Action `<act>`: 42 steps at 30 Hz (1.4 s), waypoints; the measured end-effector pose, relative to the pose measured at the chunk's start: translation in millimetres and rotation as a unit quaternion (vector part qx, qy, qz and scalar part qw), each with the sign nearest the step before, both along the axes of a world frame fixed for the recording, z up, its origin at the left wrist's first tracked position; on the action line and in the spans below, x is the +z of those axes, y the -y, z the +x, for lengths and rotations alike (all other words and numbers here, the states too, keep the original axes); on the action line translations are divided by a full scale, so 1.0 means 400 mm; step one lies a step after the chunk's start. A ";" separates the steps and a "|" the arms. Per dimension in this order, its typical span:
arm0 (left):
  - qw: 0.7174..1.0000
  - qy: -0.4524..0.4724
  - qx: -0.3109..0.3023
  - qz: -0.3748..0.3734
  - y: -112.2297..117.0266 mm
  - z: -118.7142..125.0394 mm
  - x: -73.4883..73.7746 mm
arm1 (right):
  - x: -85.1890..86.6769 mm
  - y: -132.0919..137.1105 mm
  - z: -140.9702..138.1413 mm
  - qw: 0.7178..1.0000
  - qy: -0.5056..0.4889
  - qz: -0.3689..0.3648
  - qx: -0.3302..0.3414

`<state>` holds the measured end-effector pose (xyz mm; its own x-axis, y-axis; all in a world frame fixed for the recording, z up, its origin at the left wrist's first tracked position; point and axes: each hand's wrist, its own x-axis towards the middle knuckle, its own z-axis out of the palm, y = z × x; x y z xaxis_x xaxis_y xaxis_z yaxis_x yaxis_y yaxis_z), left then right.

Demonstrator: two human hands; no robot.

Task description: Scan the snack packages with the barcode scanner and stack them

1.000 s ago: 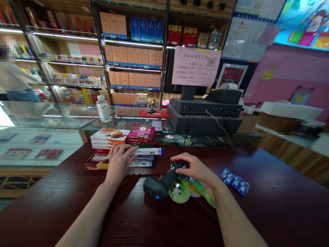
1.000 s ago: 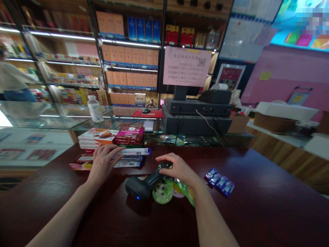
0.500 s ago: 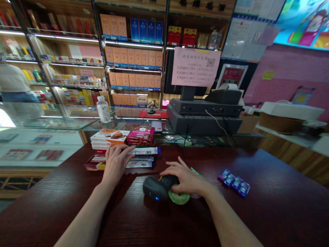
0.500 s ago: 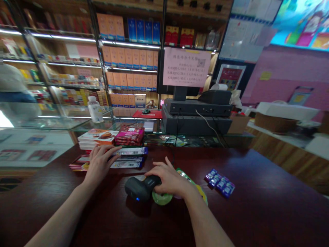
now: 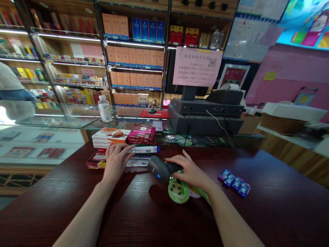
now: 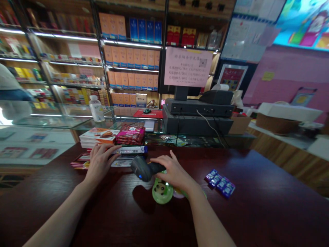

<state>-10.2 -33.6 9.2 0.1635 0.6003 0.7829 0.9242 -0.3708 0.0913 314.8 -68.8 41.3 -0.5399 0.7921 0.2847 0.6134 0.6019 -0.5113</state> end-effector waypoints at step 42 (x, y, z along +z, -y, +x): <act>1.000 0.001 -0.003 0.008 0.001 -0.004 -0.005 | 0.003 0.005 0.002 0.998 0.044 -0.044 0.016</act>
